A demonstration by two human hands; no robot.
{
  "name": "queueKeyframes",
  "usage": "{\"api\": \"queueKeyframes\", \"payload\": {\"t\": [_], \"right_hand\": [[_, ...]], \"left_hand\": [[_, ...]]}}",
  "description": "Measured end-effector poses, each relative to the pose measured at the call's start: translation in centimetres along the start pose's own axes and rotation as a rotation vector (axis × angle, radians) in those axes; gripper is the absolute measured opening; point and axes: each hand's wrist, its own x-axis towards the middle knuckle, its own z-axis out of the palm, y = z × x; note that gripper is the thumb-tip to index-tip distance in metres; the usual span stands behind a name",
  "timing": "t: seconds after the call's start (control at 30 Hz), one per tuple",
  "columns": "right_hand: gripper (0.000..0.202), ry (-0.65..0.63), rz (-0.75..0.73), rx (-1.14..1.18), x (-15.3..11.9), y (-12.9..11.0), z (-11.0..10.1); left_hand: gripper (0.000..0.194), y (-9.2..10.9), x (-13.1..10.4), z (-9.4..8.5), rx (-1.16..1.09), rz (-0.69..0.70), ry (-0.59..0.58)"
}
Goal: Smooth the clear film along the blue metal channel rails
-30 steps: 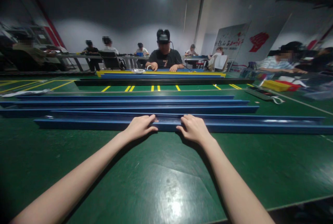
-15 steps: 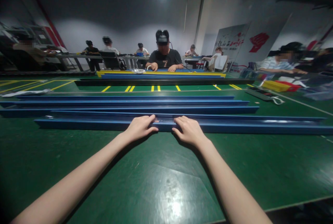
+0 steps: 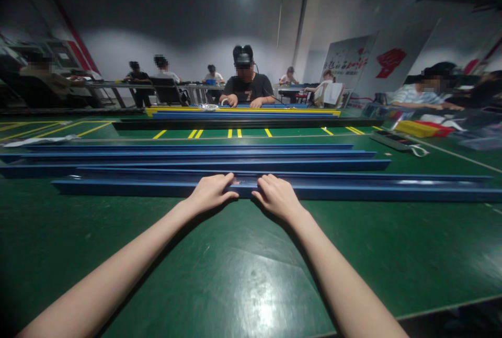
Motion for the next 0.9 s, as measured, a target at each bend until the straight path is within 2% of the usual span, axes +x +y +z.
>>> {"api": "queueKeyframes", "payload": {"t": [0.13,0.47,0.7,0.9], "right_hand": [[0.023,0.013,-0.018,-0.001,0.1,0.2,0.1],[0.017,-0.056,-0.015,-0.02,0.3,0.7,-0.7],[0.019,-0.116,0.087,-0.031,-1.3,2.9,-1.6],[0.021,-0.144,0.164,-0.066,-2.1,4.0,-1.7]], "left_hand": [[0.029,-0.2,-0.1,0.0,-0.029,0.018,0.001],[0.029,-0.6,0.0,0.1,-0.17,0.136,0.041],[0.025,-0.1,0.1,-0.8,-0.11,0.144,0.008],[0.022,-0.3,0.2,-0.6,-0.008,0.16,0.012]]}}
